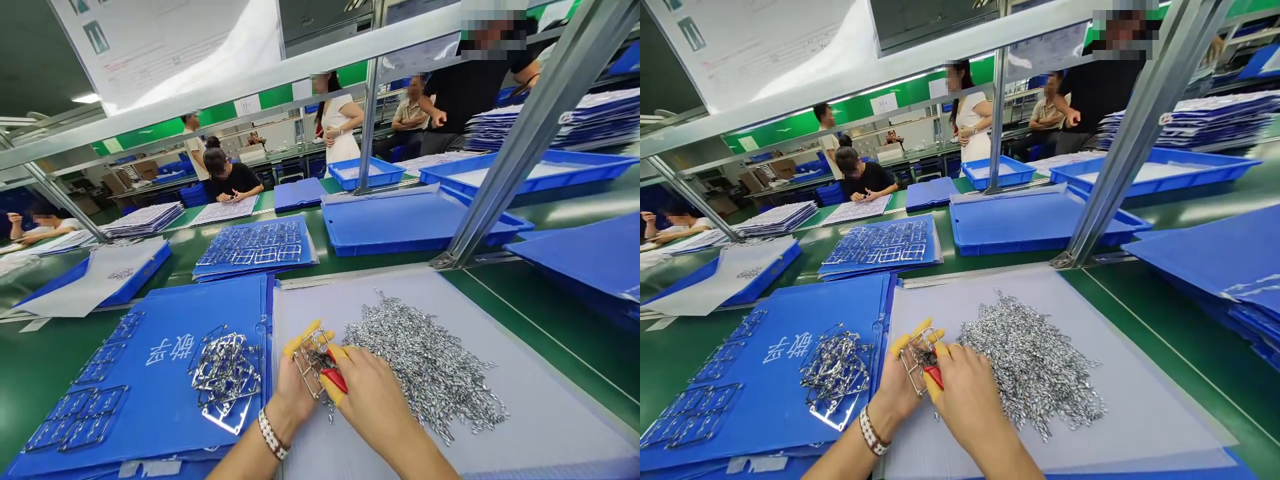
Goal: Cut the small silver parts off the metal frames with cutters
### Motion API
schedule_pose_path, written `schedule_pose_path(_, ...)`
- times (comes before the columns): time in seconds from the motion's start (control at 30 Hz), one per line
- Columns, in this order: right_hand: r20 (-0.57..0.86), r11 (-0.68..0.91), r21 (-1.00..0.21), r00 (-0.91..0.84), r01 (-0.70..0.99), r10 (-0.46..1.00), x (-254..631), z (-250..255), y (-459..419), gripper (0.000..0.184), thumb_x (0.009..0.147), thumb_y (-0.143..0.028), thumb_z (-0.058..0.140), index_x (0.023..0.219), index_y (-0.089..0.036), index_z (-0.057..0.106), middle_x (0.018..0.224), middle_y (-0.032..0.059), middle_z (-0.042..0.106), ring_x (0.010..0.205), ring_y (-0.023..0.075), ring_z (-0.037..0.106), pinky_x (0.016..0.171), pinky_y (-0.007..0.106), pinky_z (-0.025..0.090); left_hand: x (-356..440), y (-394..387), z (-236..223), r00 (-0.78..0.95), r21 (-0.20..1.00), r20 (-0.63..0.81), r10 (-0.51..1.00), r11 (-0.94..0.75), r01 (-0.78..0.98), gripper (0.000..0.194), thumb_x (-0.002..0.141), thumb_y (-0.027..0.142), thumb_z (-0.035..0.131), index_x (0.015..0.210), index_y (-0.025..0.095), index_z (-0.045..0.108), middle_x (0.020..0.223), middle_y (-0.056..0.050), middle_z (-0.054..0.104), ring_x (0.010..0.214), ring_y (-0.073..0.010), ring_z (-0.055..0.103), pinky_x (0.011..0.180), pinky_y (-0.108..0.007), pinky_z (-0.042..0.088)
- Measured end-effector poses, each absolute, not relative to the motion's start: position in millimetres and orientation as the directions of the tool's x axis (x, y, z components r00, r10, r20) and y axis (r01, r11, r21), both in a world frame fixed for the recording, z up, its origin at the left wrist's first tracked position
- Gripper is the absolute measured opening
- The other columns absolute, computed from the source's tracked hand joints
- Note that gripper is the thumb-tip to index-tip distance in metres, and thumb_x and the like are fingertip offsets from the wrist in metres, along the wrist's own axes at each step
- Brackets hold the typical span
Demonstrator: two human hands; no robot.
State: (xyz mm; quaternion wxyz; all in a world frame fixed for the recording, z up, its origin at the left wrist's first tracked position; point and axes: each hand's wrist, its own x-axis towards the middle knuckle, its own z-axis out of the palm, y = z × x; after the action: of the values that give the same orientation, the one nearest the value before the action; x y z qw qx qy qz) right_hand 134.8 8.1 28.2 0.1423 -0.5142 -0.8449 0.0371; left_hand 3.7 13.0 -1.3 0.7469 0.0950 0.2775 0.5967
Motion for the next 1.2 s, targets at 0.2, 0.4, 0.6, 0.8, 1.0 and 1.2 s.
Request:
schedule_pose_path(0.2, 0.099, 0.436, -0.262, -0.426, 0.861, 0.899, 127.7, 32.6, 11.3, 0.030, 0.083, -0.030, 0.058, 0.112, -0.021, 0.061, 0.102, 0.0083, 0.066, 0.095, 0.0278, 0.058, 0.079, 0.041, 0.041, 4.3, 12.7, -5.4, 0.094, 0.501, -0.300, 0.949, 0.240, -0.831, 0.057, 0.086, 0.044, 0.048, 0.135, 0.013, 0.048, 0.111, -0.014, 0.067, 0.100, -0.0262, 0.062, 0.094, -0.040, 0.041)
schedule_pose_path(0.4, 0.111, 0.436, -0.251, -0.422, 0.864, 0.900, 129.5, 32.5, 9.6, 0.030, 0.084, -0.029, 0.056, 0.113, -0.021, 0.059, 0.100, 0.0079, 0.066, 0.093, 0.0274, 0.059, 0.077, 0.040, 0.040, 5.8, 11.7, -8.1, 0.059, 0.554, -0.249, 0.967, 0.192, -0.810, 0.050, 0.086, 0.039, 0.050, 0.129, 0.015, 0.054, 0.113, -0.013, 0.066, 0.100, -0.0247, 0.061, 0.097, -0.039, 0.040)
schedule_pose_path(0.6, 0.111, 0.438, -0.250, -0.423, 0.864, 0.899, 130.5, 32.1, 9.0, 0.029, 0.084, -0.030, 0.055, 0.111, -0.022, 0.060, 0.100, 0.0075, 0.066, 0.093, 0.0273, 0.059, 0.077, 0.040, 0.040, 4.8, 11.1, -14.9, 0.019, 0.635, -0.234, 0.972, 0.167, -0.754, 0.049, 0.082, 0.036, 0.056, 0.127, 0.018, 0.057, 0.118, -0.012, 0.064, 0.103, -0.0255, 0.060, 0.097, -0.041, 0.040)
schedule_pose_path(0.8, 0.075, 0.441, -0.242, -0.436, 0.865, 0.897, 130.5, 37.2, 8.6, 0.031, 0.085, -0.031, 0.054, 0.114, -0.020, 0.059, 0.103, 0.0090, 0.067, 0.094, 0.0267, 0.060, 0.077, 0.039, 0.042, 1.6, 11.0, -24.2, -0.012, 0.713, -0.211, 0.977, 0.146, -0.686, 0.051, 0.077, 0.034, 0.062, 0.126, 0.020, 0.058, 0.123, -0.011, 0.062, 0.109, -0.0272, 0.057, 0.098, -0.041, 0.039)
schedule_pose_path(1.0, 0.096, 0.441, -0.146, -0.431, 0.886, 0.897, 128.9, 37.4, 4.9, 0.037, 0.083, -0.022, 0.053, 0.119, -0.014, 0.057, 0.097, 0.0117, 0.067, 0.089, 0.0276, 0.062, 0.073, 0.038, 0.043, 1.9, 9.0, -22.8, -0.005, 0.721, -0.230, 0.973, 0.167, -0.673, 0.050, 0.077, 0.036, 0.063, 0.124, 0.021, 0.059, 0.123, -0.010, 0.062, 0.114, -0.0283, 0.055, 0.100, -0.041, 0.037)
schedule_pose_path(1.2, 0.121, 0.431, -0.139, -0.417, 0.892, 0.901, 137.8, 39.8, -1.2, 0.028, 0.082, -0.021, 0.056, 0.109, -0.017, 0.061, 0.090, 0.0092, 0.067, 0.085, 0.0266, 0.062, 0.070, 0.037, 0.041, 5.4, 6.1, -18.0, 0.132, 0.647, -0.276, 0.952, 0.286, -0.707, 0.047, 0.084, 0.043, 0.051, 0.118, 0.013, 0.064, 0.122, -0.013, 0.063, 0.116, -0.0302, 0.053, 0.099, -0.040, 0.038)
